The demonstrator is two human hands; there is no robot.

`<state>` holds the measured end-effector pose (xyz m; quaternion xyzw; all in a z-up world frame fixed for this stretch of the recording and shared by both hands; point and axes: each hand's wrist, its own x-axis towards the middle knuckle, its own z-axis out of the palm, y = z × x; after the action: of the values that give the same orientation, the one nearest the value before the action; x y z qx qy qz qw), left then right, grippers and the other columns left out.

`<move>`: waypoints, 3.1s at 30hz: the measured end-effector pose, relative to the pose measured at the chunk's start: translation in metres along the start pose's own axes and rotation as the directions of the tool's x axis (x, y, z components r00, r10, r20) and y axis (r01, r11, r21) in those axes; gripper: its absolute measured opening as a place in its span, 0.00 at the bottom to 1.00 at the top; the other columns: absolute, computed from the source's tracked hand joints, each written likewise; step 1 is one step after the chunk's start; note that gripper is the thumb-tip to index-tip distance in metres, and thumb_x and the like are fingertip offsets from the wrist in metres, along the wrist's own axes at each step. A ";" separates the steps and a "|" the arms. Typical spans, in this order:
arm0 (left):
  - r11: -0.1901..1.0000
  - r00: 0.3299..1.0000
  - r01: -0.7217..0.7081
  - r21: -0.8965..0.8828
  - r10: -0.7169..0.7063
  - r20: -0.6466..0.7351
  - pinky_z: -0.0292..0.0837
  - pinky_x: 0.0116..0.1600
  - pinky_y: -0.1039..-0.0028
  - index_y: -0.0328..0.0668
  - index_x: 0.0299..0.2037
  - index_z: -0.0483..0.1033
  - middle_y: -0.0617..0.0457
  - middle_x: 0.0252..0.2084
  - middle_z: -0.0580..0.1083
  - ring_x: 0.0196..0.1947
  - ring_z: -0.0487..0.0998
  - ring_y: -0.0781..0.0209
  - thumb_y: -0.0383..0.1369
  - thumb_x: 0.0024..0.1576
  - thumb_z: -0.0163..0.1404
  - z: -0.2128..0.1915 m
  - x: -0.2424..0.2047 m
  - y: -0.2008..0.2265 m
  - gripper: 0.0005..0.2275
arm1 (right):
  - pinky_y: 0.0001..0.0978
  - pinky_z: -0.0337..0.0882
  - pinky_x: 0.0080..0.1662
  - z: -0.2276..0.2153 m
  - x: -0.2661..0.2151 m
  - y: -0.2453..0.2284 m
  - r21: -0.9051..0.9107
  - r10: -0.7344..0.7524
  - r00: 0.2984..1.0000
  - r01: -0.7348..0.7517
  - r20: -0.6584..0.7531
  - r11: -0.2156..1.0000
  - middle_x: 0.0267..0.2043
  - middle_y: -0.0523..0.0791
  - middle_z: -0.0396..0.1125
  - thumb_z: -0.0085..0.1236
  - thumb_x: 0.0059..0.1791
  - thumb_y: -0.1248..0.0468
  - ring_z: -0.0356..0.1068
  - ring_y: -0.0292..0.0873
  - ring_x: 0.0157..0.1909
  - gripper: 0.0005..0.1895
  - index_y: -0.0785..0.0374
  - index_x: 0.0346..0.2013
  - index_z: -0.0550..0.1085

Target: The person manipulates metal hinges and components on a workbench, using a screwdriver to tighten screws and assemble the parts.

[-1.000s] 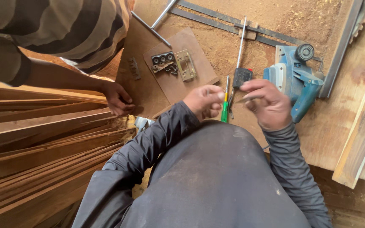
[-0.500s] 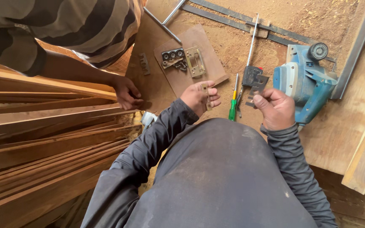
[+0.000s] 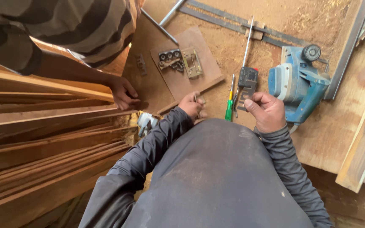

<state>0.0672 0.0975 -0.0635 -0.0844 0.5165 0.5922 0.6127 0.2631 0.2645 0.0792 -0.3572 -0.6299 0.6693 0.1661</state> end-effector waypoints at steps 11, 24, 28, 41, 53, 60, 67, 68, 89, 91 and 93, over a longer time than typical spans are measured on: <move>0.980 0.979 -0.182 -0.086 0.189 0.079 0.83 0.43 0.63 0.36 0.64 0.64 0.46 0.42 0.75 0.39 0.80 0.54 0.15 0.55 0.51 0.029 -0.042 0.049 0.25 | 0.24 0.73 0.46 0.013 0.002 -0.020 -0.073 0.021 0.995 -0.014 0.093 0.997 0.39 0.43 0.74 0.60 0.52 0.69 0.71 0.31 0.40 0.08 0.71 0.44 0.77; 0.934 0.954 -0.181 -0.308 0.243 0.177 0.81 0.50 0.57 0.26 0.53 0.71 0.42 0.47 0.77 0.45 0.82 0.50 0.19 0.62 0.42 0.057 -0.058 0.051 0.11 | 0.22 0.72 0.41 0.022 0.024 -0.007 -0.167 0.108 0.978 -0.078 0.179 0.983 0.35 0.41 0.73 0.61 0.52 0.66 0.70 0.31 0.36 0.09 0.71 0.43 0.77; 0.932 0.952 -0.190 -0.309 0.252 0.173 0.81 0.50 0.57 0.28 0.51 0.71 0.45 0.45 0.76 0.43 0.80 0.53 0.20 0.63 0.44 0.052 -0.054 0.041 0.09 | 0.22 0.72 0.40 0.025 0.023 -0.005 -0.075 0.122 0.967 -0.107 0.226 0.991 0.35 0.40 0.73 0.61 0.52 0.65 0.70 0.30 0.36 0.10 0.71 0.43 0.77; 0.175 0.201 -0.978 0.112 0.932 0.301 0.78 0.60 0.68 0.31 0.48 0.71 0.44 0.50 0.77 0.52 0.80 0.56 0.11 0.64 0.44 0.069 -0.117 0.112 0.10 | 0.27 0.64 0.38 0.030 -0.027 -0.125 -0.410 -0.596 0.800 0.566 0.063 0.715 0.38 0.47 0.71 0.67 0.48 0.71 0.67 0.39 0.36 0.08 0.67 0.36 0.73; 0.108 0.053 -0.987 -0.121 0.919 0.390 0.77 0.64 0.64 0.33 0.50 0.70 0.44 0.51 0.76 0.56 0.80 0.54 0.12 0.62 0.48 0.101 -0.132 0.161 0.11 | 0.33 0.72 0.47 0.042 -0.013 -0.184 -0.469 -0.764 0.620 0.736 0.179 0.488 0.40 0.48 0.70 0.66 0.49 0.73 0.72 0.45 0.44 0.08 0.67 0.39 0.74; 0.185 0.002 -0.912 -0.367 0.895 0.445 0.77 0.61 0.66 0.29 0.49 0.72 0.43 0.50 0.77 0.55 0.80 0.55 0.12 0.60 0.50 0.113 -0.134 0.179 0.10 | 0.34 0.74 0.46 0.046 -0.015 -0.211 -0.501 -0.805 0.540 0.782 0.248 0.370 0.40 0.48 0.70 0.68 0.46 0.75 0.73 0.45 0.45 0.11 0.65 0.39 0.74; 0.036 0.010 -0.998 -0.055 0.910 0.414 0.78 0.55 0.73 0.33 0.47 0.72 0.45 0.49 0.79 0.51 0.81 0.60 0.14 0.63 0.49 0.122 -0.148 0.178 0.08 | 0.34 0.74 0.44 0.051 0.004 -0.219 -0.521 -0.802 0.527 0.786 0.281 0.334 0.39 0.48 0.71 0.67 0.44 0.77 0.73 0.45 0.43 0.11 0.66 0.38 0.76; 0.029 0.004 -0.998 -0.052 0.906 0.423 0.78 0.57 0.72 0.32 0.47 0.73 0.45 0.49 0.79 0.51 0.81 0.60 0.14 0.63 0.49 0.123 -0.149 0.178 0.08 | 0.34 0.74 0.44 0.050 0.005 -0.219 -0.518 -0.799 0.528 0.788 0.288 0.333 0.39 0.48 0.71 0.68 0.45 0.77 0.73 0.45 0.42 0.11 0.66 0.38 0.76; 0.221 0.138 -0.955 -0.195 0.920 0.367 0.79 0.55 0.73 0.30 0.49 0.72 0.49 0.47 0.74 0.48 0.78 0.64 0.15 0.64 0.49 0.122 -0.131 0.164 0.07 | 0.35 0.72 0.40 0.052 0.016 -0.214 -0.571 -0.765 0.567 0.752 0.305 0.329 0.37 0.48 0.70 0.71 0.44 0.72 0.72 0.47 0.39 0.11 0.65 0.39 0.78; 0.237 0.140 -0.945 -0.226 0.917 0.374 0.79 0.55 0.72 0.30 0.50 0.71 0.49 0.47 0.74 0.48 0.79 0.63 0.15 0.64 0.49 0.123 -0.130 0.163 0.07 | 0.35 0.72 0.40 0.052 0.016 -0.214 -0.565 -0.763 0.574 0.750 0.298 0.343 0.37 0.48 0.70 0.71 0.45 0.72 0.72 0.46 0.39 0.11 0.65 0.40 0.78; 0.230 0.123 -0.940 -0.253 0.918 0.378 0.80 0.55 0.72 0.30 0.49 0.71 0.49 0.47 0.74 0.48 0.79 0.63 0.15 0.65 0.49 0.125 -0.129 0.162 0.07 | 0.35 0.72 0.40 0.051 0.016 -0.214 -0.558 -0.763 0.576 0.751 0.295 0.351 0.37 0.48 0.70 0.71 0.45 0.72 0.73 0.46 0.39 0.11 0.65 0.40 0.78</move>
<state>0.0324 0.1504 0.1696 0.4093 0.3105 0.8309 0.2136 0.1681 0.2708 0.2780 -0.0647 -0.9051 0.2596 0.3305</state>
